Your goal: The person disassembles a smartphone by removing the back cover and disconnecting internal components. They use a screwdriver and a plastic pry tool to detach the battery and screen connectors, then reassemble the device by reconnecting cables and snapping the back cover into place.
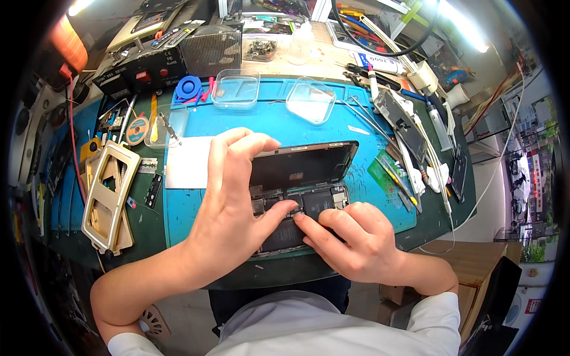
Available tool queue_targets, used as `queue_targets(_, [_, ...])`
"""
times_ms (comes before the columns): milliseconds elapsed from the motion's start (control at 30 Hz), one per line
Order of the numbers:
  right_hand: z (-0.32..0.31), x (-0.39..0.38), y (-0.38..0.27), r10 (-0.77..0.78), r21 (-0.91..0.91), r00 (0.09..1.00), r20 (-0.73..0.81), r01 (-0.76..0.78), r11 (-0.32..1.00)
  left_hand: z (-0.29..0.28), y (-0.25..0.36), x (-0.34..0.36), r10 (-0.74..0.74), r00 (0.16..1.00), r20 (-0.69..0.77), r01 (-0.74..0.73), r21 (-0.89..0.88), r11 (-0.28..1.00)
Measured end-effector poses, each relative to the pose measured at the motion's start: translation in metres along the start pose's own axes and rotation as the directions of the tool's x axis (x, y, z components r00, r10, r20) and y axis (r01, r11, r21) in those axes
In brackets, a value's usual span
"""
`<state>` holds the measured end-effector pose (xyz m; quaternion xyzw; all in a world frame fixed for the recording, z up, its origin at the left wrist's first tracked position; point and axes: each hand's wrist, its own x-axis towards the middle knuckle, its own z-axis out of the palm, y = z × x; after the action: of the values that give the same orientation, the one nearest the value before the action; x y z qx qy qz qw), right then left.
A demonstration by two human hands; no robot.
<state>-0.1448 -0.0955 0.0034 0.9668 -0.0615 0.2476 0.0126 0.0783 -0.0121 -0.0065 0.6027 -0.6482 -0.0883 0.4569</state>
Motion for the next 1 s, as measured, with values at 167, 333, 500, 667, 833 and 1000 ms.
queue_targets(167, [-0.0016, 0.002, -0.0009, 0.006, 0.001, 1.0, 0.019, -0.006, 1.0, -0.0024, 0.0009, 0.0011, -0.006, 1.0, 0.016, 0.007, -0.022, 1.0])
queue_targets(333, [-0.0005, 0.001, 0.0002, -0.003, 0.0, 1.0, 0.011, 0.003, 1.0, -0.002, 0.0032, 0.0021, -0.001, 1.0, 0.023, 0.002, -0.051, 0.999])
queue_targets(500, [-0.0017, 0.0025, 0.0005, 0.001, 0.009, 1.0, 0.017, -0.001, 1.0, -0.0027, 0.0034, 0.003, 0.013, 0.999, 0.03, -0.012, -0.037, 0.999])
queue_targets(667, [-0.001, 0.0036, 0.0008, 0.001, 0.022, 1.0, 0.018, -0.001, 1.0, -0.0036, 0.0028, 0.003, 0.02, 0.999, 0.032, -0.019, -0.026, 0.999])
queue_targets(833, [-0.0011, 0.0039, 0.0014, 0.005, 0.036, 1.0, 0.015, -0.006, 0.999, -0.0023, 0.0015, 0.0029, 0.03, 0.999, 0.014, -0.03, 0.018, 0.999])
queue_targets(1000, [-0.0006, 0.0069, -0.0002, 0.047, 0.059, 0.999, -0.006, -0.047, 0.997, -0.0029, 0.0028, 0.0038, 0.029, 0.999, 0.015, -0.03, 0.028, 0.999])
